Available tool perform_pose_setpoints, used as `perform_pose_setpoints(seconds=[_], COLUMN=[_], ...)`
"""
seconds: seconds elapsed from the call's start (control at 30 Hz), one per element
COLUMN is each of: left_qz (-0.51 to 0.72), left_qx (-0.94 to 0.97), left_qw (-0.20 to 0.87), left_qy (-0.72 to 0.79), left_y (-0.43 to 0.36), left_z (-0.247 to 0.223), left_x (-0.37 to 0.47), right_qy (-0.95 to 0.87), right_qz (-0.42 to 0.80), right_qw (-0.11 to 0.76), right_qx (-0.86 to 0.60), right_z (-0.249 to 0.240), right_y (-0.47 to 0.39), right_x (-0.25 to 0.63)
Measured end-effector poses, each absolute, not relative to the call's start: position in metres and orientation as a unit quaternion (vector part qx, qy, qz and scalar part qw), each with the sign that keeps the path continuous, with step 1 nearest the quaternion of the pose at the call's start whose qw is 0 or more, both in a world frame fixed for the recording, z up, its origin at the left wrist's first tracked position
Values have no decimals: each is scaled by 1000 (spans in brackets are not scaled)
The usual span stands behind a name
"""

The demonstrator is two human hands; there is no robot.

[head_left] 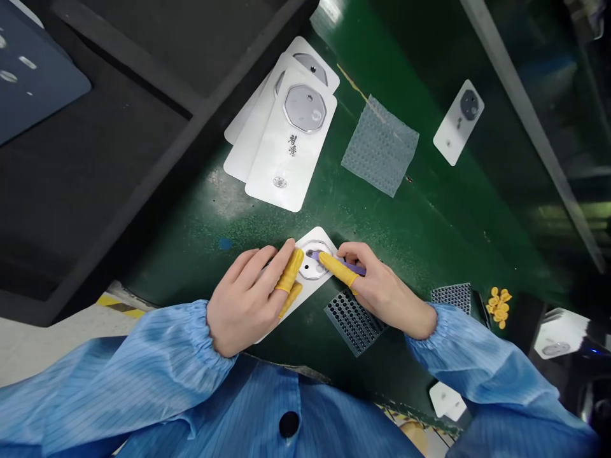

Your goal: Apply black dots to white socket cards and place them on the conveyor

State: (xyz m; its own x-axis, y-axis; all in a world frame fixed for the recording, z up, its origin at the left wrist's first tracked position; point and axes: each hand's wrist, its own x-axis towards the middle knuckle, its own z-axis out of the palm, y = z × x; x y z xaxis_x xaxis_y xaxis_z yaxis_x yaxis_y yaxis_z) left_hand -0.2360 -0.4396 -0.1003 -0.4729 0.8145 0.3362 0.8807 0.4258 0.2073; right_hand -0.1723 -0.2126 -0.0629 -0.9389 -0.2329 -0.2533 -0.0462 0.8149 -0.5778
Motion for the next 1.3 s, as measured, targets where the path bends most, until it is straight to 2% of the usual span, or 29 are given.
perform_pose_setpoints(seconds=[0.13, 0.27, 0.53, 0.63, 0.87, 1.3], left_qz=[-168, -163, -136, -137, -244, -258], left_qx=[-508, -517, -509, -516, -497, -494], left_qw=[89, 60, 38, 43, 102, 77], left_qy=[-840, -838, -849, -844, -827, -826], left_y=[-439, -440, -436, -436, -439, -439], left_z=[-99, -97, -91, -93, -97, -95], left_x=[-237, -238, -234, -237, -242, -236], right_qy=[920, 912, 947, 947, 939, 938], right_qz=[-333, -327, -213, -203, -247, -237], right_qw=[206, 240, 182, 179, 117, 218], right_qx=[34, 60, -157, -172, -209, -133], right_z=[-59, -56, -53, -57, -54, -49], right_y=[-219, -223, -220, -213, -200, -222], right_x=[-177, -179, -180, -182, -171, -170])
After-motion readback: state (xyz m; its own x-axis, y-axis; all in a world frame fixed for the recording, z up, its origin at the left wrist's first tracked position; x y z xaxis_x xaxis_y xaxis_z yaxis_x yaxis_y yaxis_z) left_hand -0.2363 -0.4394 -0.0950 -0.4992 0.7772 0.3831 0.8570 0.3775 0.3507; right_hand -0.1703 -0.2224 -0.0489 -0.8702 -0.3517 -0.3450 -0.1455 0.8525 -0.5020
